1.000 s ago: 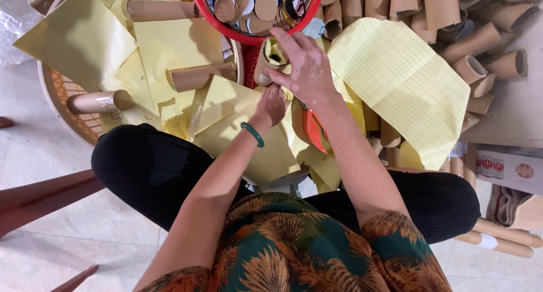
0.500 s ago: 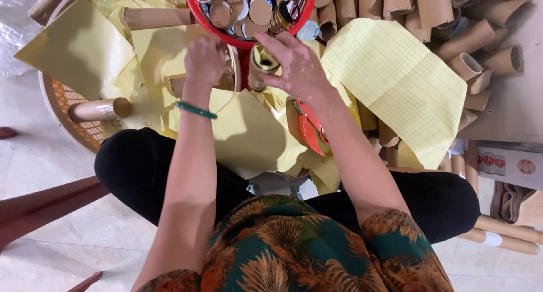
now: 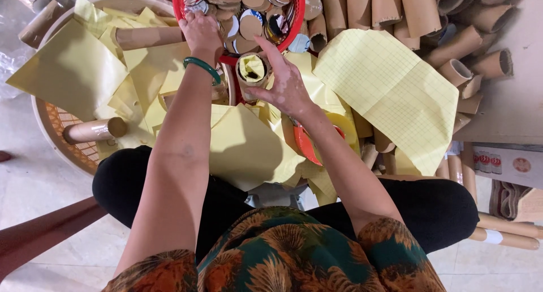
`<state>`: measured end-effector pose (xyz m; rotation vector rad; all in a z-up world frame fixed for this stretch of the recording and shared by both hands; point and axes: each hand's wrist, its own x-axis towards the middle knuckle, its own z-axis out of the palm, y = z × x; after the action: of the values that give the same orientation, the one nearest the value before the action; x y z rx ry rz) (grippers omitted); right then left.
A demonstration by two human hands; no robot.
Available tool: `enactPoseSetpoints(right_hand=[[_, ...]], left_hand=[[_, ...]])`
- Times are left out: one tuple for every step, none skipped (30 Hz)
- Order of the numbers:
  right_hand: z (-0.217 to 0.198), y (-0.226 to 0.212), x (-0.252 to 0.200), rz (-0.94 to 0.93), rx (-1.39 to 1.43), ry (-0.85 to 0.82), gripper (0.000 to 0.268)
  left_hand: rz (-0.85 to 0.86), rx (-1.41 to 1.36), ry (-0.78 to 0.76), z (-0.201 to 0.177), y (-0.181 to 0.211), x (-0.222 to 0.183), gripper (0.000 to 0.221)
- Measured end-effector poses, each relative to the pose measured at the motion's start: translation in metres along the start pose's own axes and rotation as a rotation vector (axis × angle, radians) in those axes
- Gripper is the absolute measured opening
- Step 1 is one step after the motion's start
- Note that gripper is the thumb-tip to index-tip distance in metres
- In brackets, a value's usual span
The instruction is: The recorder is seen wrapping cardboard tubes with yellow paper and sealing them with tape.
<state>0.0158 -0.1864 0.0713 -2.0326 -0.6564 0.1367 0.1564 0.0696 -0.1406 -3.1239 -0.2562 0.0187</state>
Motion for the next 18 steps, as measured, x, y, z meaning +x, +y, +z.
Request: enactPoseSetpoints(right_hand=[[0.0, 0.0, -0.001, -0.046, 0.002, 0.011, 0.101], [0.001, 0.002, -0.001, -0.044, 0.003, 0.011, 0.101], [0.001, 0.004, -0.001, -0.06, -0.02, -0.002, 0.1], [0.002, 0.006, -0.001, -0.077, -0.044, -0.014, 0.099], [0.002, 0.006, -0.001, -0.077, -0.042, -0.015, 0.099], [0.002, 0.006, -0.001, -0.083, -0.024, -0.013, 0.099], [0.002, 0.006, -0.002, -0.088, -0.006, -0.011, 0.099], [0.002, 0.005, -0.001, -0.087, -0.004, -0.012, 0.099], [0.002, 0.004, -0.001, -0.04, -0.009, -0.02, 0.101], [0.002, 0.003, 0.0, 0.006, -0.013, -0.029, 0.103], [0.002, 0.003, 0.0, 0.004, -0.01, -0.028, 0.103], [0.001, 0.002, -0.001, -0.039, 0.01, -0.011, 0.103], [0.001, 0.001, -0.002, -0.081, 0.03, 0.005, 0.103], [0.002, 0.002, -0.004, -0.083, 0.033, 0.006, 0.103], [0.003, 0.003, -0.004, -0.089, 0.023, 0.013, 0.103], [0.004, 0.004, -0.004, -0.095, 0.012, 0.02, 0.103], [0.003, 0.001, -0.005, -0.095, 0.013, 0.022, 0.103], [0.002, -0.002, -0.006, -0.072, -0.011, 0.013, 0.103]], left_hand=[[0.029, 0.067, -0.038, -0.006, 0.001, -0.001, 0.034], [0.029, 0.068, -0.041, 0.002, -0.001, 0.003, 0.034], [0.057, 0.044, -0.094, 0.01, -0.003, 0.007, 0.041], [0.083, 0.02, -0.148, 0.018, -0.006, 0.011, 0.048], [0.082, 0.021, -0.149, 0.011, -0.005, 0.01, 0.048], [0.123, 0.082, -0.158, 0.004, -0.003, 0.009, 0.055], [0.164, 0.144, -0.168, -0.004, -0.001, 0.009, 0.064], [0.164, 0.145, -0.169, -0.02, -0.001, 0.002, 0.064], [0.15, -0.001, -0.085, -0.037, -0.002, -0.005, 0.063], [0.136, -0.147, -0.001, -0.054, -0.003, -0.012, 0.062], [0.135, -0.144, 0.0, -0.087, -0.003, -0.032, 0.062], [0.106, -0.45, 0.085, -0.119, -0.004, -0.051, 0.055], [0.074, -0.756, 0.169, -0.152, -0.004, -0.072, 0.048], [0.074, -0.753, 0.17, -0.18, -0.001, -0.097, 0.048], [0.121, -0.874, 0.077, -0.209, 0.002, -0.12, 0.053], [0.17, -0.993, -0.018, -0.238, 0.006, -0.144, 0.06], [0.171, -0.991, -0.018, -0.242, 0.009, -0.156, 0.06], [0.263, -1.023, -0.025, -0.247, 0.012, -0.168, 0.071]])
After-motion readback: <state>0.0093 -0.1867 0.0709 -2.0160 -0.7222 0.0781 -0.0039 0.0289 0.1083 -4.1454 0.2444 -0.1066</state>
